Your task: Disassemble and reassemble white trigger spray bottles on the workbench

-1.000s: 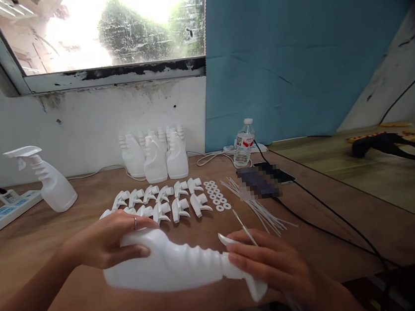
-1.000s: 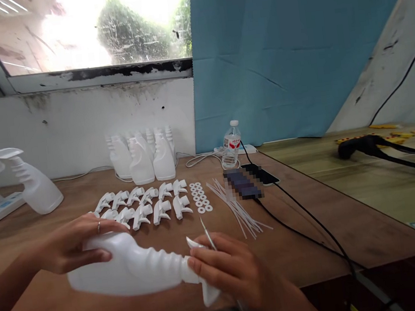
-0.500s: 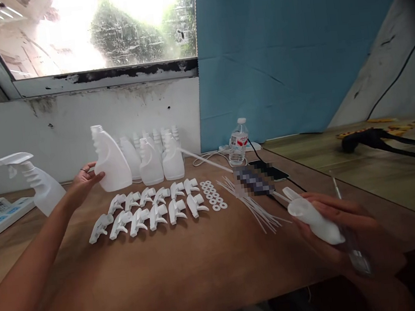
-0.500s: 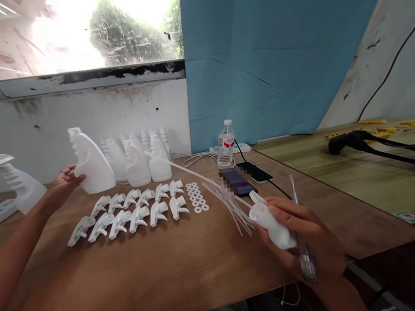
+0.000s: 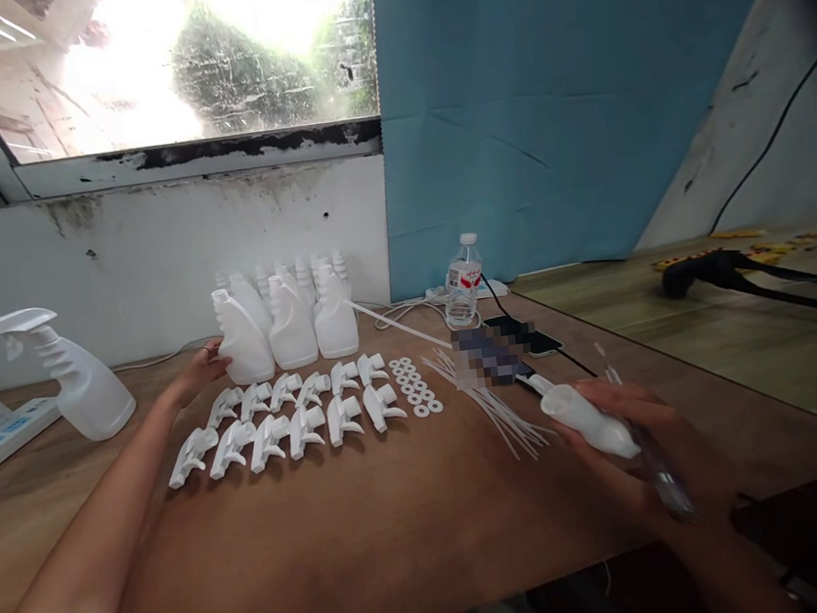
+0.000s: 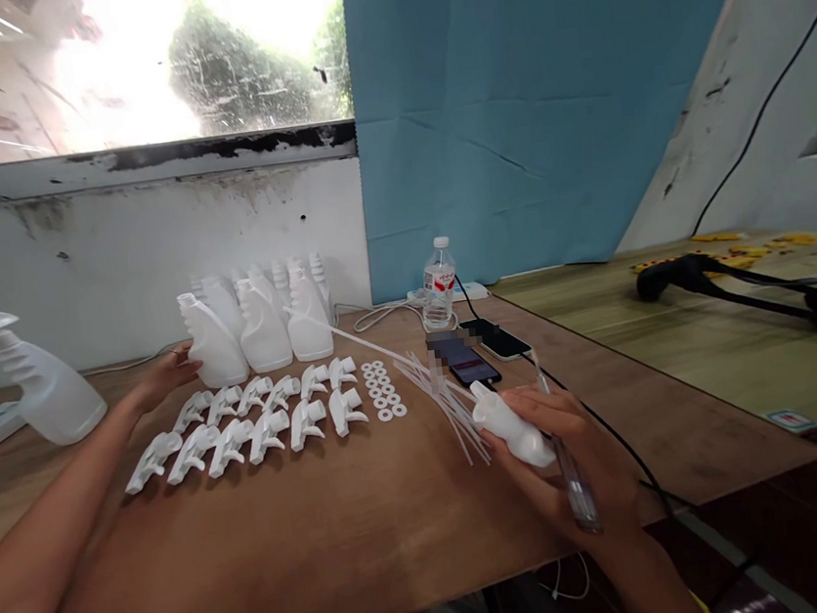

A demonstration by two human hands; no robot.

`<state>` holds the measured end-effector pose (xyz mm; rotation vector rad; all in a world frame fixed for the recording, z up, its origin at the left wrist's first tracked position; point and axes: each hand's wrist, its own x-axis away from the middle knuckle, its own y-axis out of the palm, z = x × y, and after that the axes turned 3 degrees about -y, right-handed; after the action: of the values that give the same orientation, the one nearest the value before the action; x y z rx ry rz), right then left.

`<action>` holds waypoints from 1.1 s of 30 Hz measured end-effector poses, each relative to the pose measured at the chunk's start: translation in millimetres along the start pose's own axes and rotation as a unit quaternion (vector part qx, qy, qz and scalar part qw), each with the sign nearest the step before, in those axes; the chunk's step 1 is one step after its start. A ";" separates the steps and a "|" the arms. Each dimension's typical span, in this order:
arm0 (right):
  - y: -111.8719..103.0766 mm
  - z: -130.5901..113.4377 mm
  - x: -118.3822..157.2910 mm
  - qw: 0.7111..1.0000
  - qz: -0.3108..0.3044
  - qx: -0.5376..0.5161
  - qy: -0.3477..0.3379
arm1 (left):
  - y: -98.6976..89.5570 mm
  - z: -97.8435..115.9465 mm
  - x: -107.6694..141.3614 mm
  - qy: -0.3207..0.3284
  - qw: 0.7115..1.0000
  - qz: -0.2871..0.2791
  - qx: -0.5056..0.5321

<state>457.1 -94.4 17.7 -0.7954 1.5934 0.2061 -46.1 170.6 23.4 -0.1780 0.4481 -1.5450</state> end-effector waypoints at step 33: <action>72.2 -91.1 33.3 0.960 -0.197 -0.130 -0.153 | 196.0 81.8 239.2 -0.023 0.813 -0.454 0.363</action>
<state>341.5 -103.8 -16.9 -1.2056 1.1024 0.2387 157.8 -72.4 -18.1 0.2122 -0.3758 -2.5366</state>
